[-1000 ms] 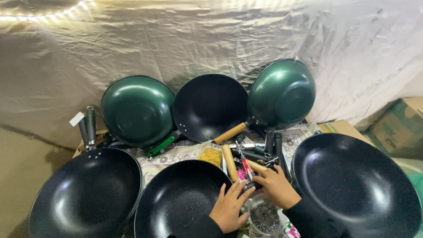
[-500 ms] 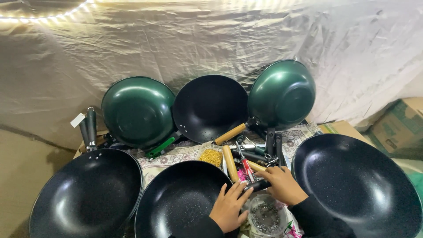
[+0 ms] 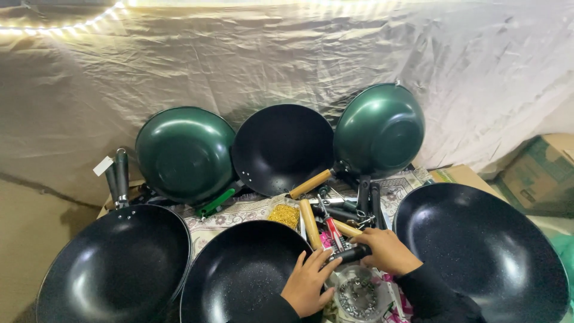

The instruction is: Assembling a handle onto a wok using a tool

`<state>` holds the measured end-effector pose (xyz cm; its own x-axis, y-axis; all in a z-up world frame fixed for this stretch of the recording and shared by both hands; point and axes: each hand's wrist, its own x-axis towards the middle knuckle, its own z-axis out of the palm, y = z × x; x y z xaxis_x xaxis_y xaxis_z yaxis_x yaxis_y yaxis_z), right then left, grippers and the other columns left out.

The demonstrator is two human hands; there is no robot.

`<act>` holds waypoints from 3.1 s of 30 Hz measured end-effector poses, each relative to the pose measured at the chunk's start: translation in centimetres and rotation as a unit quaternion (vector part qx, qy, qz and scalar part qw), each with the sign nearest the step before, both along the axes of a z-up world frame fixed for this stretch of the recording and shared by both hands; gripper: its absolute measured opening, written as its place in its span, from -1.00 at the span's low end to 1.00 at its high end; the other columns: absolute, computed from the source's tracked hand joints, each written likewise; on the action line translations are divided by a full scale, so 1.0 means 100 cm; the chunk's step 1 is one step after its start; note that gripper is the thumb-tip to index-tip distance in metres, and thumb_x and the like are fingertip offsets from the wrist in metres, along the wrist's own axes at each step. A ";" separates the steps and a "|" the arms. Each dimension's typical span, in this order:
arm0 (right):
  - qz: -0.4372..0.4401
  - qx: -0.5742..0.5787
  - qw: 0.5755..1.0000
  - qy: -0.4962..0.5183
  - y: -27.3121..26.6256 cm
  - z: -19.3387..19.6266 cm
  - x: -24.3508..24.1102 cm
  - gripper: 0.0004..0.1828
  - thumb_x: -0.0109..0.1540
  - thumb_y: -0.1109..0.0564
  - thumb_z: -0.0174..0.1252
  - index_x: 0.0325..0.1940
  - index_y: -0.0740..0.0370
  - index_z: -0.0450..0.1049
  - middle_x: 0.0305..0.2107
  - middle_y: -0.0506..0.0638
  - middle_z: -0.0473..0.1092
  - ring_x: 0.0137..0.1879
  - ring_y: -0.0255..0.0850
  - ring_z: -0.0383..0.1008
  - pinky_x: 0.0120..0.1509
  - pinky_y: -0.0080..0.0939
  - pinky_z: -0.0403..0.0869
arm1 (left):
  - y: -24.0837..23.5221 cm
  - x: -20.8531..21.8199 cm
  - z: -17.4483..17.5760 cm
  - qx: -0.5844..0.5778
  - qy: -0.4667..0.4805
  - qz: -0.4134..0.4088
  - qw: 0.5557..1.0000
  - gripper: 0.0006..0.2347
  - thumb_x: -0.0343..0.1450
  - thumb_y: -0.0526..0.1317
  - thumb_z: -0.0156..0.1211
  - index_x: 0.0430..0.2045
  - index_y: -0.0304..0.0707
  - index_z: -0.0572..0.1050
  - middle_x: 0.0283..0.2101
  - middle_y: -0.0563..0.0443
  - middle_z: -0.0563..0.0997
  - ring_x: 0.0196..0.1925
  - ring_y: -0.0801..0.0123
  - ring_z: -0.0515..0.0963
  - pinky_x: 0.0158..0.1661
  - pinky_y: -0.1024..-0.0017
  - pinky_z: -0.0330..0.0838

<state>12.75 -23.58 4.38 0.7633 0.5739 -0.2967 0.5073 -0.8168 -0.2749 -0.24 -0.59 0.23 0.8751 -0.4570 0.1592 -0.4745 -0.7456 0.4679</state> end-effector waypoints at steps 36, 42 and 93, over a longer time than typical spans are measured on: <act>-0.092 -0.011 0.994 -0.052 0.015 -0.070 0.082 -0.85 0.15 0.20 0.14 -0.22 0.04 0.54 -0.25 -0.06 0.47 0.04 -0.03 0.27 0.00 0.18 0.36 | -0.077 0.204 -0.019 -0.058 0.243 0.227 0.941 -0.43 0.40 -0.13 -0.32 0.42 0.22 0.18 0.50 0.09 0.18 0.51 0.09 0.08 0.42 0.02 -0.16; -0.032 0.083 0.992 -0.089 0.008 -0.099 0.095 -0.88 0.09 0.24 0.19 -0.35 0.14 0.62 -0.36 0.04 0.51 -0.13 0.00 0.35 -0.05 -0.02 0.41 | -0.076 0.206 -0.004 -0.047 0.269 0.223 0.936 -0.46 0.43 -0.10 -0.37 0.42 0.23 0.19 0.51 0.15 0.16 0.51 0.14 0.10 0.40 0.05 -0.10; -0.019 0.432 0.901 -0.030 0.055 0.022 -0.066 -0.78 0.10 0.37 0.34 -0.34 0.06 0.57 -0.39 -0.13 0.58 -0.28 -0.31 0.55 -0.19 -0.33 0.54 | 0.027 0.002 0.071 -0.676 0.191 0.321 0.635 -0.79 0.43 -0.42 0.22 -0.08 -0.48 0.61 -0.09 -0.32 0.72 0.00 0.16 0.71 -0.01 0.37 0.59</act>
